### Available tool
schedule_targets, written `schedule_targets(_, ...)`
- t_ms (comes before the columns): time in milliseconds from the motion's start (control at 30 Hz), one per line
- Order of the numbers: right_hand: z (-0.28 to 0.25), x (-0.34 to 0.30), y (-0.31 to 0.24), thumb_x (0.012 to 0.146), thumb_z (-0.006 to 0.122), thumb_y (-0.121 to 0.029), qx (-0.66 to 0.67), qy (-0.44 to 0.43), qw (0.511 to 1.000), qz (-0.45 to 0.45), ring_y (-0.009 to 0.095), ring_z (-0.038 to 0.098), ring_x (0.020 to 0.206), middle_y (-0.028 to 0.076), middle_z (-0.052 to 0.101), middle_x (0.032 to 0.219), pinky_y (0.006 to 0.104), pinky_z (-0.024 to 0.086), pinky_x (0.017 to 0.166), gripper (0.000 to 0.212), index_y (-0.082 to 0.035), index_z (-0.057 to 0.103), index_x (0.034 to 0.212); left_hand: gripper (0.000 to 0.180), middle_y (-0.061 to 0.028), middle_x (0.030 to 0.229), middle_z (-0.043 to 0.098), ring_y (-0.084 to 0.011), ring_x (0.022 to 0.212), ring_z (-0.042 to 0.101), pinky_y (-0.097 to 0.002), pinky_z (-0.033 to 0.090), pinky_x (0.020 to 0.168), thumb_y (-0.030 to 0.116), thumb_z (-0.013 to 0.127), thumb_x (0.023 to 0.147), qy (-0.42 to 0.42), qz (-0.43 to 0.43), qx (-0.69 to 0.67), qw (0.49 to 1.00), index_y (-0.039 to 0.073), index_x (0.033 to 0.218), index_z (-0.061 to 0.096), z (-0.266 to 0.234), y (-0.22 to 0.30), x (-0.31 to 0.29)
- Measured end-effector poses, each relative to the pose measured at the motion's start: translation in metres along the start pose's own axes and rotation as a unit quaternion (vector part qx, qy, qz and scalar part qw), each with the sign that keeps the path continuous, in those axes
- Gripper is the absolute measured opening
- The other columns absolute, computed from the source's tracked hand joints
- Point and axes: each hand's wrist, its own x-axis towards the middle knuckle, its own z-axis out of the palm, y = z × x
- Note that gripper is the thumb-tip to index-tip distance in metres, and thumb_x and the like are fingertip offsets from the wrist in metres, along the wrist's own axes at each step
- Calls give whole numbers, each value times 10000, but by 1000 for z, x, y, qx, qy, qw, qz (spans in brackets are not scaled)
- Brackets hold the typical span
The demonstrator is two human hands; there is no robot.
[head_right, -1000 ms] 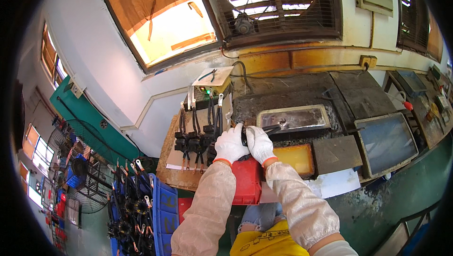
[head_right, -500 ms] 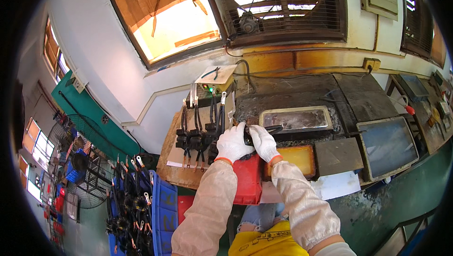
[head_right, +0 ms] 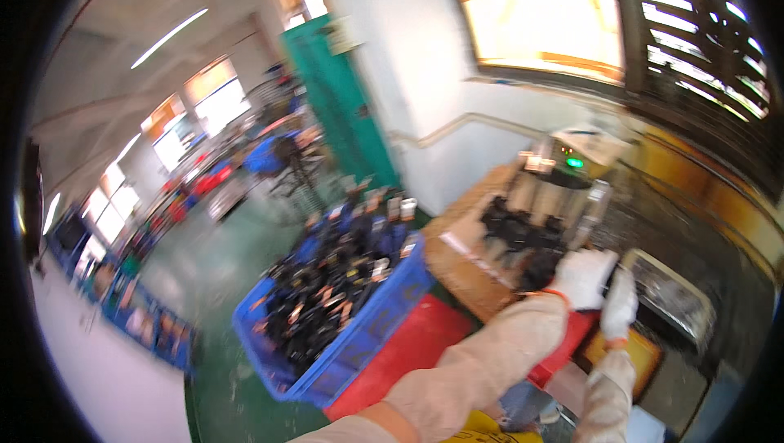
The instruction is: The person puts on gloves, picks up electrical wire assemblies from a crate one at a time, dips the terminals into a flux tray and a molten solder pot, and places the soldered assemblies onto the workbench.
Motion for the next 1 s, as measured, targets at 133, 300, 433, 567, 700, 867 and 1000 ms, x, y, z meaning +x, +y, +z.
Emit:
schedule_targets(133,2,16,32,1085,410,-301,187,-24,968,168,187,508,1248,125,575,1392,311,343,1127,490,63,547,1383,657,-133,1049,652,-312,1000,652,-427,514,847,242,820,550,14,-14,50,999,74,1128,557,25,-2,7)
schedule_targets(300,15,16,44,1073,420,-296,95,-79,982,146,250,439,1407,178,473,1521,327,282,1193,517,57,479,1446,759,-114,1047,625,-290,1003,612,-407,470,851,294,843,501,21,-36,55,998,66,1158,541,34,-23,5)
schedule_targets(433,4,25,41,1079,394,-292,106,-78,967,220,240,409,1428,167,447,1543,323,263,1204,524,53,449,1470,784,-115,1048,615,-286,1018,599,-392,452,863,326,852,470,52,-32,45,997,62,1145,554,45,-15,9)
schedule_targets(567,6,22,65,1081,384,-279,90,-88,975,181,243,402,1435,173,431,1552,325,263,1206,517,45,437,1481,802,-116,1057,618,-294,1026,600,-391,454,880,349,850,477,41,-34,47,997,53,1165,561,54,-18,13)
schedule_targets(700,-6,26,77,1078,337,-292,25,-118,984,131,258,393,1445,168,422,1561,334,254,1212,535,39,428,1489,854,-116,1060,619,-289,1028,598,-389,443,904,391,870,439,26,-26,51,998,49,1159,562,60,-16,23)
schedule_targets(867,4,24,96,1073,328,-277,46,-105,987,116,261,387,1449,172,413,1566,334,247,1215,534,38,419,1494,843,-124,1060,619,-293,1027,586,-403,422,902,368,878,390,49,-39,48,997,65,1124,595,73,-23,26)
schedule_targets(1000,5,21,81,1070,334,-248,31,-116,988,99,257,389,1447,169,412,1568,332,254,1213,520,36,413,1499,861,-117,1063,619,-292,1033,584,-402,422,904,372,882,386,44,-42,44,997,65,1137,595,67,-26,22)
